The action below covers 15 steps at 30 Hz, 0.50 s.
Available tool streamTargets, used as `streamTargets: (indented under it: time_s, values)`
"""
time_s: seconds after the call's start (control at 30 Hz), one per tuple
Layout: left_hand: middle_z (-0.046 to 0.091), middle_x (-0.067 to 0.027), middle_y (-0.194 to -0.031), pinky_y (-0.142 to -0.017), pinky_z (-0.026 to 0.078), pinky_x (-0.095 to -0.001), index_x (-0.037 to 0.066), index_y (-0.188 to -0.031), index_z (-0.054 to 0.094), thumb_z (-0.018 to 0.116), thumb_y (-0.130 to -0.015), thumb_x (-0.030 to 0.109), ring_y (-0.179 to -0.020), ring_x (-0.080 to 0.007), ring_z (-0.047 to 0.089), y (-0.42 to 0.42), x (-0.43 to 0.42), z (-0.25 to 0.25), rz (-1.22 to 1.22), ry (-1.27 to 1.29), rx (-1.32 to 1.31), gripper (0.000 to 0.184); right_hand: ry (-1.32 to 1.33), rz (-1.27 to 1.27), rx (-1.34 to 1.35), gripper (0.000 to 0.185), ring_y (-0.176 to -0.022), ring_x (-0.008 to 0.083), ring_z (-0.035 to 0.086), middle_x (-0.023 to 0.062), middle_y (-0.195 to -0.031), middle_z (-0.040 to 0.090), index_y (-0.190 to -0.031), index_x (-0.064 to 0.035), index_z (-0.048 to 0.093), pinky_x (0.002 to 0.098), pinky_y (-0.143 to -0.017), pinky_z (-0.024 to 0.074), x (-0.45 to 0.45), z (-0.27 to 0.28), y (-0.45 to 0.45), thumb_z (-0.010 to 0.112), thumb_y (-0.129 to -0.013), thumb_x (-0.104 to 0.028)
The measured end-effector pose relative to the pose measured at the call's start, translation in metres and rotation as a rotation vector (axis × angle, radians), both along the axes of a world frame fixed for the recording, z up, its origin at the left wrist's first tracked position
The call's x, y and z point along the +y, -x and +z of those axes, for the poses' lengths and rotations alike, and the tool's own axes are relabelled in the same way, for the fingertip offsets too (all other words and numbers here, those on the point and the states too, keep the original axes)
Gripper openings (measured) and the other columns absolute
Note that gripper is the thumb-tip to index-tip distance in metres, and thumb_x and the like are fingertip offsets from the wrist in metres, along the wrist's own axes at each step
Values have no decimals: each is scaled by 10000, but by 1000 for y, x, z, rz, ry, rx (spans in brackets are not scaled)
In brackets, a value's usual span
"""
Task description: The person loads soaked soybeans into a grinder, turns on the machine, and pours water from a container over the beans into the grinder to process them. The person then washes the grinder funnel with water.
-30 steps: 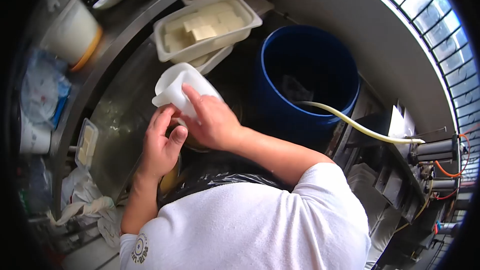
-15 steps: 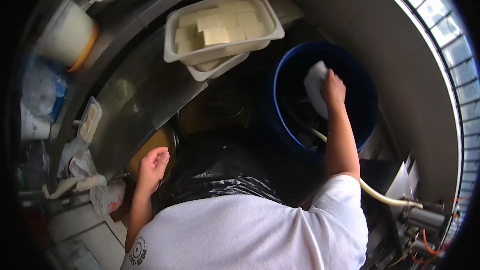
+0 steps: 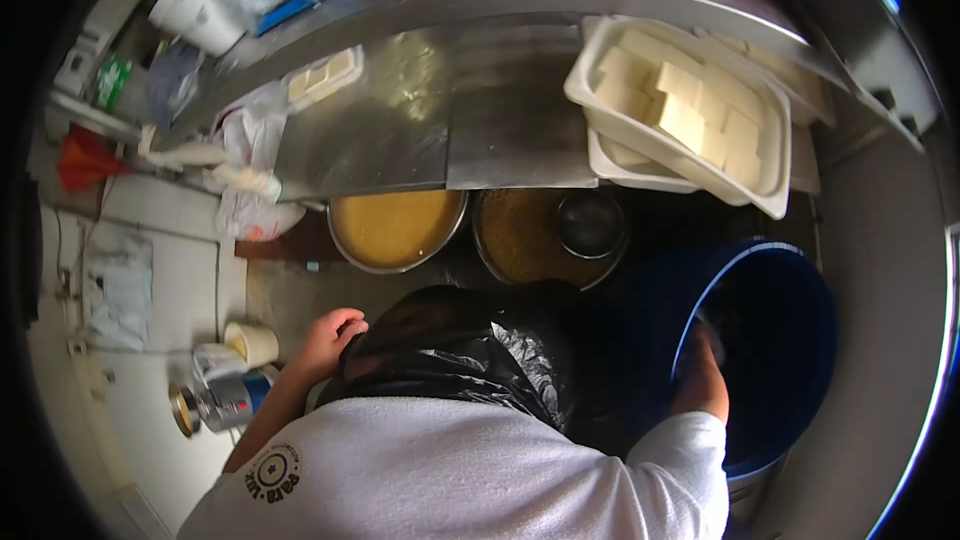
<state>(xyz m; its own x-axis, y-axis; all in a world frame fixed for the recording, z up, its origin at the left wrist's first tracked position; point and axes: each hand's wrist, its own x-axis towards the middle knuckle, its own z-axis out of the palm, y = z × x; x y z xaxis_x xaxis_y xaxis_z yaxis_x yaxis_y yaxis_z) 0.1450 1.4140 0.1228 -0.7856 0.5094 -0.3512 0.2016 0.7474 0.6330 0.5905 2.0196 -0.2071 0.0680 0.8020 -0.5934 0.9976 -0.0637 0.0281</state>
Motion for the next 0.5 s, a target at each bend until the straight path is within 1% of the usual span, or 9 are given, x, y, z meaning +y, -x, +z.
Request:
streamTargets:
  time_s: [0.1, 0.17, 0.23, 0.27, 0.3, 0.33, 0.4, 0.47, 0.5]
  values:
    - [723, -185, -906, -751, 552, -400, 19, -1088, 714, 692, -1018, 361, -805, -284, 709, -5, -18, -2, -50, 10, 57, 350, -23, -77, 113, 388, -1083, 297, 713, 203, -1196, 719, -1261, -15, 698, 458, -896, 579, 11, 1, 4, 641, -1033, -323]
    - [714, -179, -888, -739, 546, -403, 18, -1070, 707, 693, -1017, 356, -787, -280, 700, -1, -22, -1, -34, -10, 38, 343, -52, -180, 254, 392, -1073, 288, 712, 201, -1182, 721, -1245, -6, 704, 451, -886, 579, 20, 10, 6, 647, -1034, -332]
    - [674, -158, -817, -704, 522, -411, 14, -999, 676, 701, -1013, 325, -731, -282, 662, 8, -23, -4, -61, -31, -9, 312, -90, -335, 493, 398, -1063, 278, 711, 198, -1168, 723, -1229, 3, 710, 443, -876, 579, 34, 14, 3, 653, -1036, -340]
    - [674, -158, -817, -704, 522, -411, 14, -999, 676, 701, -1013, 325, -731, -282, 662, 14, -22, -5, -55, -53, -18, 312, -114, -426, 650, 401, -1058, 274, 711, 197, -1161, 723, -1221, 7, 713, 440, -871, 579, 42, 15, 4, 656, -1036, -345]
    - [706, -161, -886, -738, 542, -396, 0, -1083, 688, 720, -1008, 300, -785, -275, 687, 21, -24, -5, -113, -62, 21, 311, -149, -487, 806, 405, -1053, 269, 710, 196, -1154, 724, -1213, 11, 716, 436, -866, 579, 57, 7, -2, 659, -1037, -349]
    - [738, -164, -956, -771, 563, -382, -14, -1168, 700, 739, -1002, 276, -840, -267, 713, 26, -28, -5, -165, -67, 63, 336, -258, -778, 899, 406, -891, 279, 722, 178, -1032, 746, -1138, 41, 726, 420, -770, 601, 17, 74, 33, 724, -1010, -344]
    - [735, -169, -974, -779, 566, -391, -22, -1159, 698, 742, -1000, 269, -860, -278, 720, 34, -45, -12, -137, -151, 101, 335, -503, -906, 1125, 372, -721, 297, 711, 149, -964, 761, -1048, 47, 751, 405, -647, 595, 3, 113, 48, 732, -1003, -321]
    - [736, -186, -994, -794, 574, -404, -26, -1153, 699, 740, -1001, 268, -884, -293, 730, 39, -68, -16, -126, -201, 139, 333, -693, -688, 1124, 411, -936, 320, 726, 150, -1020, 759, -1084, 9, 777, 488, -743, 598, 40, 100, 24, 777, -964, -384]
    - [737, -202, -1005, -808, 581, -413, -20, -1153, 706, 738, -1003, 273, -901, -309, 737, 43, -84, -21, -138, -195, 146, 331, -852, -524, 886, 390, -962, 275, 735, 143, -1091, 775, -1053, -3, 801, 486, -762, 605, 36, 126, 35, 783, -956, -380]
